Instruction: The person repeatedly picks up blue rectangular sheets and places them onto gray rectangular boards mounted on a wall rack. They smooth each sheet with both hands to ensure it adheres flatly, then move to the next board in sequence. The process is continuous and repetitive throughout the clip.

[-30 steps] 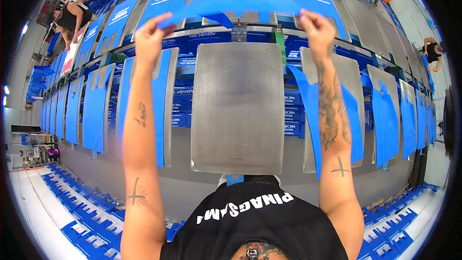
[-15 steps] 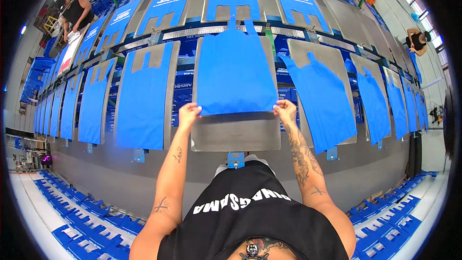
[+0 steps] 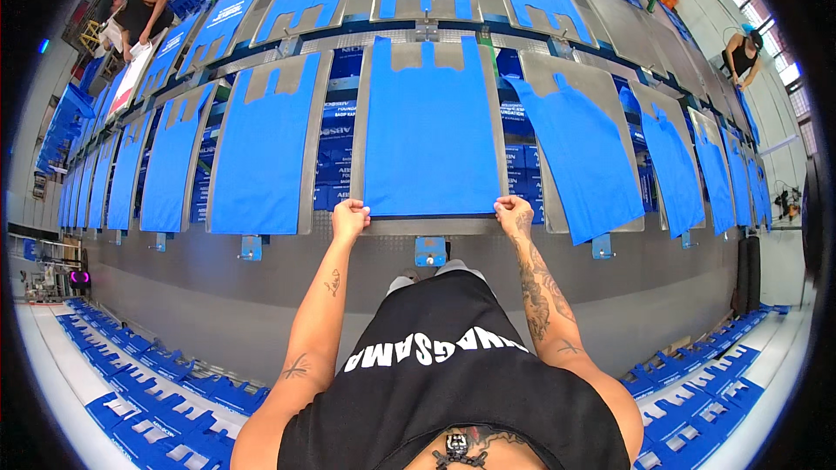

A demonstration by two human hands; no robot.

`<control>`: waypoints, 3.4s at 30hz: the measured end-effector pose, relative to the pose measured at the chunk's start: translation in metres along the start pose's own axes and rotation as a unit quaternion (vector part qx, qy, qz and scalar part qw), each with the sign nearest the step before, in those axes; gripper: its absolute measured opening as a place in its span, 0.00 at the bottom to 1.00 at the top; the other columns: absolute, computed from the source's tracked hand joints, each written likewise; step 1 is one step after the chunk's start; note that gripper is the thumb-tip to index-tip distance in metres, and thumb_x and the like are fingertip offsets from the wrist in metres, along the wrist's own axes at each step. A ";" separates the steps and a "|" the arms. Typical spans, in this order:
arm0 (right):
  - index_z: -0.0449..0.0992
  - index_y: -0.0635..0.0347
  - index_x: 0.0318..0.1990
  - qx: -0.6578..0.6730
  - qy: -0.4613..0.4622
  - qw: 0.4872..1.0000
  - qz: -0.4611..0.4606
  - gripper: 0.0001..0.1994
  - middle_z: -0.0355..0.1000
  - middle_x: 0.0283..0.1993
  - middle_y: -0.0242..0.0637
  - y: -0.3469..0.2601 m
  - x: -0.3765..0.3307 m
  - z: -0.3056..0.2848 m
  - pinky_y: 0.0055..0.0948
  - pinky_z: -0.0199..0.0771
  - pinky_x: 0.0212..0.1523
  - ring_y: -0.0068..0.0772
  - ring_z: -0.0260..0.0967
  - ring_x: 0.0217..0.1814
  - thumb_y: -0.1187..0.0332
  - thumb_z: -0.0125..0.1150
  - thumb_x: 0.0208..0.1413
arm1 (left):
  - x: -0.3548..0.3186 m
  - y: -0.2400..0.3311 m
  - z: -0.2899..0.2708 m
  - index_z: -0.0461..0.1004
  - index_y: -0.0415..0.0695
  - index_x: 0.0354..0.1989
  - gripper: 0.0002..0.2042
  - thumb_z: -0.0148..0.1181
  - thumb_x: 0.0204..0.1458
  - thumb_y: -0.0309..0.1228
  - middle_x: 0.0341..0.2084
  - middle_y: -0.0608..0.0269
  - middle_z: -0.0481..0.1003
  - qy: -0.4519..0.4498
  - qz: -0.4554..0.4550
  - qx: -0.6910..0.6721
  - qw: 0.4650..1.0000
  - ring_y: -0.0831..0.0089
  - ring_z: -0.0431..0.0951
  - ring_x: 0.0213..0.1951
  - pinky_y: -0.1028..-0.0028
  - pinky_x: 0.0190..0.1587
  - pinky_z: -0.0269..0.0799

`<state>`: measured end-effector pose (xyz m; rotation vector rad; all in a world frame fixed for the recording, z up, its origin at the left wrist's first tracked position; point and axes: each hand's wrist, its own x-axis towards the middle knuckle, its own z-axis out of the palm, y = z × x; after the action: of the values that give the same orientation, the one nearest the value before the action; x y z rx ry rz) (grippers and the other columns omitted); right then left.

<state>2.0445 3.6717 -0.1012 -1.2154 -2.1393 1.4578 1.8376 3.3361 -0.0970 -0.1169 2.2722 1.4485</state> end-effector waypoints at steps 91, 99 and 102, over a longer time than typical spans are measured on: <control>0.71 0.61 0.59 -0.317 -0.170 0.866 -0.347 0.21 0.69 0.63 0.45 0.029 -0.009 -0.189 0.49 0.56 0.70 0.49 0.61 0.69 0.61 0.56 0.61 | -0.190 0.065 0.183 0.78 0.46 0.45 0.13 0.64 0.49 0.28 0.48 0.59 0.75 0.086 0.438 0.293 0.845 0.59 0.72 0.53 0.57 0.55 0.63; 0.78 0.60 0.49 -0.244 -0.075 0.924 -0.284 0.16 0.76 0.50 0.45 0.071 0.066 -0.333 0.43 0.69 0.60 0.49 0.72 0.55 0.76 0.57 0.52 | -0.204 0.097 0.384 0.74 0.51 0.53 0.24 0.69 0.44 0.31 0.51 0.60 0.71 -0.198 0.645 0.323 0.663 0.63 0.70 0.55 0.59 0.55 0.64; 0.75 0.54 0.56 -0.303 -0.133 0.910 -0.250 0.24 0.70 0.59 0.47 0.096 0.086 -0.382 0.46 0.64 0.65 0.50 0.65 0.64 0.75 0.61 0.47 | -0.200 0.093 0.420 0.75 0.51 0.53 0.23 0.68 0.44 0.30 0.52 0.61 0.71 -0.181 0.642 0.343 0.661 0.63 0.70 0.55 0.58 0.56 0.63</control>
<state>2.2805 3.9912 -0.0301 -0.5353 -2.9354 0.7904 2.1232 3.7145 -0.0861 2.1439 2.2699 0.6834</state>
